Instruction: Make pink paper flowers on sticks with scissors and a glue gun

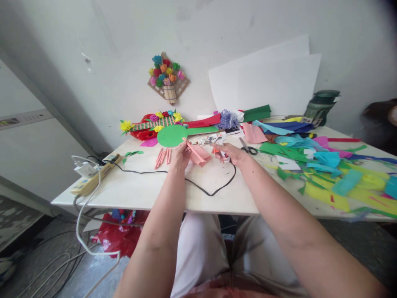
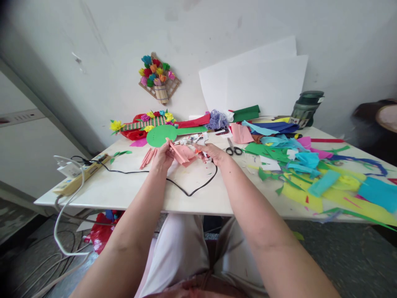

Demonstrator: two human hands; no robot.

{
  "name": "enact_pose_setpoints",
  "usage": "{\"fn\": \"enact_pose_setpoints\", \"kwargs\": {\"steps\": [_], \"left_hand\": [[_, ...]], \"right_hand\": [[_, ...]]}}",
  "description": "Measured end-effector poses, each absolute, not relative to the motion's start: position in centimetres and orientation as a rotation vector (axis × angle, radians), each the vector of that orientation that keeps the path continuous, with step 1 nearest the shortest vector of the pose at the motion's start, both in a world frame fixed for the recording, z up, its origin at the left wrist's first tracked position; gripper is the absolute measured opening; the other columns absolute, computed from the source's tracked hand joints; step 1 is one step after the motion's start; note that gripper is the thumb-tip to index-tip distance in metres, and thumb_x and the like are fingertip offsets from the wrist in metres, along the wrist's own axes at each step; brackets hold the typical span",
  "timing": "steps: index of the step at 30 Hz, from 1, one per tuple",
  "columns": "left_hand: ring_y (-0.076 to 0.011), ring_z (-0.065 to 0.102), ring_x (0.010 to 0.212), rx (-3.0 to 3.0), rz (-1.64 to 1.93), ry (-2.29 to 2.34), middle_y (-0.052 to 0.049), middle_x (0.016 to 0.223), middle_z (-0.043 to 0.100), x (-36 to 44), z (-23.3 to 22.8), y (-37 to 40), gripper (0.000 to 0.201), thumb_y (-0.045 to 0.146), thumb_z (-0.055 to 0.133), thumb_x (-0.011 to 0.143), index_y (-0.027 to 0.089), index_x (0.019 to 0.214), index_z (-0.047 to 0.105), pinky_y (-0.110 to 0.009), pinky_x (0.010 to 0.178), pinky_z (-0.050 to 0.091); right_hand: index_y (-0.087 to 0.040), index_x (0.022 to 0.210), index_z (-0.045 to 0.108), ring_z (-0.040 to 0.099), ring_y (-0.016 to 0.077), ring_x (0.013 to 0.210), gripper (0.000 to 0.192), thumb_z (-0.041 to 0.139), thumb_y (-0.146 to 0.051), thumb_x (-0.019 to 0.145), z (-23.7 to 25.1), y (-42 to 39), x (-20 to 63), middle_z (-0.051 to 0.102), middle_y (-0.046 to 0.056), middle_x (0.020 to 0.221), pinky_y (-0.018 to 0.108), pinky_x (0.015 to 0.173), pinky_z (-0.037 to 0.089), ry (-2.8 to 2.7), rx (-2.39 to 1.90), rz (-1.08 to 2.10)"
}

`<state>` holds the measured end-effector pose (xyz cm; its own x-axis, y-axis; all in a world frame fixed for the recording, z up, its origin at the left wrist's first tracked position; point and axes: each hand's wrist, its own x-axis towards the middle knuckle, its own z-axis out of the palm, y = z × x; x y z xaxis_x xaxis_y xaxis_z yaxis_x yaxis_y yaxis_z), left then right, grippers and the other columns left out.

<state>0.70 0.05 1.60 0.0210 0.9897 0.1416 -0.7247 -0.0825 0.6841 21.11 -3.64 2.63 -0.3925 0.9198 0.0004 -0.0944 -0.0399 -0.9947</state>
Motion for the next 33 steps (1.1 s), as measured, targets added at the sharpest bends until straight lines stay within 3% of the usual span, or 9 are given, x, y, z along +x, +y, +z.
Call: {"fn": "enact_pose_setpoints", "kwargs": {"steps": [33], "left_hand": [[-0.0008,0.049,0.044,0.672,1.556,0.421,0.002,0.059,0.059,0.91,1.85,-0.10,0.008,0.014,0.066,0.073,0.013,0.068,0.060,-0.009,0.045,0.042]], "right_hand": [[-0.015,0.066,0.052,0.031,0.0028,0.033,0.040,0.071,-0.050,0.064,2.49,-3.64,21.04,0.051,-0.003,0.049,0.021,0.038,0.035,-1.447,-0.904,1.559]]}}
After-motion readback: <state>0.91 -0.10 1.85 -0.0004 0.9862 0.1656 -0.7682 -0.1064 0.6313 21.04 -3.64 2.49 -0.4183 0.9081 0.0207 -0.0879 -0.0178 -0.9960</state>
